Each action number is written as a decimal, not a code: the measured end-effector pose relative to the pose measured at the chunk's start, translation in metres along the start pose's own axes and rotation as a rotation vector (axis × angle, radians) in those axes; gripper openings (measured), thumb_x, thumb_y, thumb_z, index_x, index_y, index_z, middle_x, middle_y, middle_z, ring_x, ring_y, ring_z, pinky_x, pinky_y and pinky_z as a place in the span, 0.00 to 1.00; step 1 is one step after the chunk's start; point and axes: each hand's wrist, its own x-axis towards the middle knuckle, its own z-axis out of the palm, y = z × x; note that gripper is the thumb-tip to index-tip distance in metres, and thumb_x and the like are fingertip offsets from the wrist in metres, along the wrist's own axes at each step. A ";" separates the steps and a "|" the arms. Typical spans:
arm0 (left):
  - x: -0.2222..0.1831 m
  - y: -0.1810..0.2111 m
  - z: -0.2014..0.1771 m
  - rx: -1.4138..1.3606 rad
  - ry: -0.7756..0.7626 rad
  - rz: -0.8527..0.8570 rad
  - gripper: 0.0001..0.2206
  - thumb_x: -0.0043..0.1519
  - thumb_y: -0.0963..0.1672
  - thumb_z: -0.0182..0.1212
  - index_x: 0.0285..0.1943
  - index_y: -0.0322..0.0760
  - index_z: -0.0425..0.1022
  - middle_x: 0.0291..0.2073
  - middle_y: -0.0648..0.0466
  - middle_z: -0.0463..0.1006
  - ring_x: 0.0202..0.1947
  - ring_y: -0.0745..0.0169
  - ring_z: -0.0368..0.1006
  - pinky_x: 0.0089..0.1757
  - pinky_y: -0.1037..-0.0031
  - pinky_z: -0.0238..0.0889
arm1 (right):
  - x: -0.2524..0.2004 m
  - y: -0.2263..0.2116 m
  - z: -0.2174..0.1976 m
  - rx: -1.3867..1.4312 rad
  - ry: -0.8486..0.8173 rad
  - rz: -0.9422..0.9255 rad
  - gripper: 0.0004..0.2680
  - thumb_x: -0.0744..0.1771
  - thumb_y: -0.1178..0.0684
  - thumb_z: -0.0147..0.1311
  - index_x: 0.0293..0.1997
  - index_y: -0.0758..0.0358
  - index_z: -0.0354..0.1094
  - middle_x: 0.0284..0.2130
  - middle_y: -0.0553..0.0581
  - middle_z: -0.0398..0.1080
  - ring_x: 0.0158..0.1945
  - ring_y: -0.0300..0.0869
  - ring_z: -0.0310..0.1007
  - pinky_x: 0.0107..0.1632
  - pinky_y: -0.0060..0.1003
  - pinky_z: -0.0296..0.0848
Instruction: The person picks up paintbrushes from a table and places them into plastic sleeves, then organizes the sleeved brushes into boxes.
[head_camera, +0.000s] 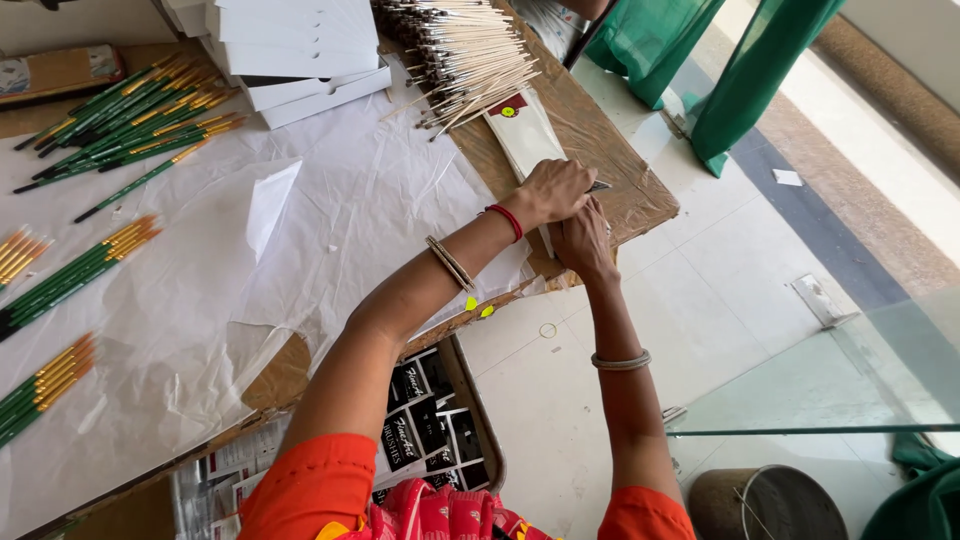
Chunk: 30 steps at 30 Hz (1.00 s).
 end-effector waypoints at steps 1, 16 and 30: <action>0.008 0.002 0.012 0.068 0.047 0.052 0.08 0.62 0.44 0.62 0.41 0.33 0.76 0.28 0.48 0.81 0.23 0.60 0.78 0.26 0.73 0.72 | -0.001 0.008 0.002 0.091 0.139 -0.120 0.06 0.67 0.55 0.51 0.41 0.67 0.72 0.40 0.65 0.74 0.51 0.58 0.69 0.65 0.52 0.60; -0.238 0.122 -0.296 -0.405 0.541 0.131 0.15 0.67 0.34 0.58 0.63 0.25 0.71 0.30 0.43 0.81 0.27 0.58 0.81 0.27 0.74 0.72 | -0.043 -0.072 0.036 0.538 -0.113 -0.051 0.18 0.71 0.43 0.56 0.65 0.59 0.60 0.57 0.56 0.69 0.61 0.46 0.67 0.66 0.38 0.66; -0.542 0.121 -0.179 -0.818 0.815 -0.329 0.39 0.61 0.47 0.70 0.79 0.40 0.52 0.72 0.45 0.64 0.67 0.54 0.68 0.61 0.67 0.68 | -0.164 -0.294 -0.006 1.692 0.006 0.022 0.19 0.68 0.60 0.63 0.64 0.69 0.57 0.50 0.61 0.73 0.50 0.43 0.76 0.56 0.38 0.77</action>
